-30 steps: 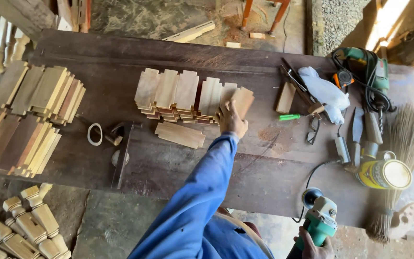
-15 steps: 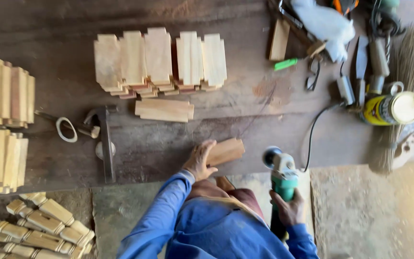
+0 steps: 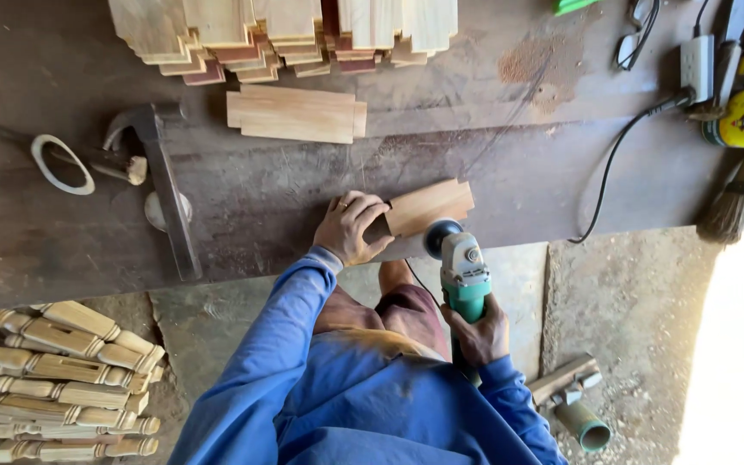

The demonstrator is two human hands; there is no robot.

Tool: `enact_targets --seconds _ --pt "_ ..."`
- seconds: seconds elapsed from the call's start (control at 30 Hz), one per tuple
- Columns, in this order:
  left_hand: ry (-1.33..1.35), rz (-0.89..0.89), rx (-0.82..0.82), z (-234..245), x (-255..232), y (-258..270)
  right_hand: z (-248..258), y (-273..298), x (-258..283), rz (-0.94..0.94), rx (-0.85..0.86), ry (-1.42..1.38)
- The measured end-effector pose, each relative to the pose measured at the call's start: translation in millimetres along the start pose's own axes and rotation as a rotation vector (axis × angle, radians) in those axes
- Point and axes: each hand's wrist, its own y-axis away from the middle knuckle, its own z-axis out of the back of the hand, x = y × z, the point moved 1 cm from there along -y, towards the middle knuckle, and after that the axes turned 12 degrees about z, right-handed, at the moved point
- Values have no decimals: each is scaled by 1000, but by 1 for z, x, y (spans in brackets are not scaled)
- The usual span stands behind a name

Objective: The person uses a hammer to tap a small circular object on a workbench. They then use a handheld power sander to smooth the edges and surfaces of several small rectangular wooden pieces, stacking the finished items on the table.

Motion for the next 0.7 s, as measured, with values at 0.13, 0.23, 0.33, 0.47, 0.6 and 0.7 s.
enact_targets --seconds 0.13,0.23,0.33,0.47,0.6,0.7 --pt "-20 22 -11 -4 11 -3 -7 -5 11 30 8 27" --pt "-64 -20 -24 -8 19 -4 -12 -9 11 49 19 51" --pt "-86 -55 -19 -14 23 -3 -15 -14 18 62 11 69" --pt "-115 -65 -34 -18 23 -3 -15 -21 26 64 35 130" --pt "-150 -69 -41 -14 20 -3 -16 -26 21 50 16 120" --pt "-154 -73 -55 -13 19 -5 -11 -32 10 -19 -20 177"
